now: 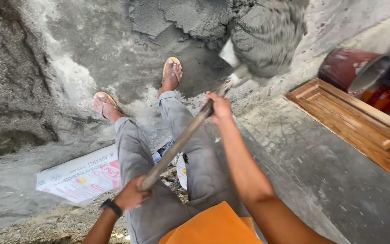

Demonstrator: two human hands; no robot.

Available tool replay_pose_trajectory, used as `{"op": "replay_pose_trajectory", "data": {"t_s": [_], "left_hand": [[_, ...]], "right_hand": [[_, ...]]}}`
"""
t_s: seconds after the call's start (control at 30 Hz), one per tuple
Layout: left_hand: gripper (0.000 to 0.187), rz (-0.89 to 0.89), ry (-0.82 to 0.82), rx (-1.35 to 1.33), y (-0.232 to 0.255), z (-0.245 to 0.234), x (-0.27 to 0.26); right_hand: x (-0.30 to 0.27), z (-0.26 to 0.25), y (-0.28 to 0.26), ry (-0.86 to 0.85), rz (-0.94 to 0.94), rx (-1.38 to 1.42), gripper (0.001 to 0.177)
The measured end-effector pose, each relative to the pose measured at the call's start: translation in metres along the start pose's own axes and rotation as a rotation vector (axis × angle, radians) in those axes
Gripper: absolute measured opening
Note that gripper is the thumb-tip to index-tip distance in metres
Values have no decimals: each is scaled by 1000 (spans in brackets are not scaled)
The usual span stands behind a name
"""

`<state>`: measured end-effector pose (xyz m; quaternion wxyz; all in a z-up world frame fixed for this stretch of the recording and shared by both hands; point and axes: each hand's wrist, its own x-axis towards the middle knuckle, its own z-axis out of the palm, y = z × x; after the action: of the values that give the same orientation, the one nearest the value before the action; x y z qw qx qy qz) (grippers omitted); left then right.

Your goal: Mix cement and sand with water using a shovel and trowel on a concrete floor

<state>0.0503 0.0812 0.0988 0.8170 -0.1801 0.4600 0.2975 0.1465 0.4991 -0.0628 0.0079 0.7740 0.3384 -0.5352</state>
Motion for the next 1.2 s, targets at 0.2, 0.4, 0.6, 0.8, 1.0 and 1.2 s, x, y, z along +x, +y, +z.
{"op": "replay_pose_trajectory", "data": {"t_s": [0.2,0.4,0.6,0.8,1.0,1.2], "left_hand": [[20,8,-779,-922,88,90,57],[15,35,-1079,-1215,50,77,5],[25,38,-801,-1195,-18,15,43],[18,11,-732,-755,93,27,15],[23,45,-653,-163,-10,-79,-65],[26,12,531,989,-126,-123,-91]], "right_hand": [[10,30,-108,247,-366,-446,53],[-32,31,-106,204,-413,-756,73],[-88,104,-41,137,-317,-760,80],[38,62,-43,52,-363,-297,30],[-198,65,-29,5,-29,-87,36],[-125,144,126,-368,319,436,15]]}}
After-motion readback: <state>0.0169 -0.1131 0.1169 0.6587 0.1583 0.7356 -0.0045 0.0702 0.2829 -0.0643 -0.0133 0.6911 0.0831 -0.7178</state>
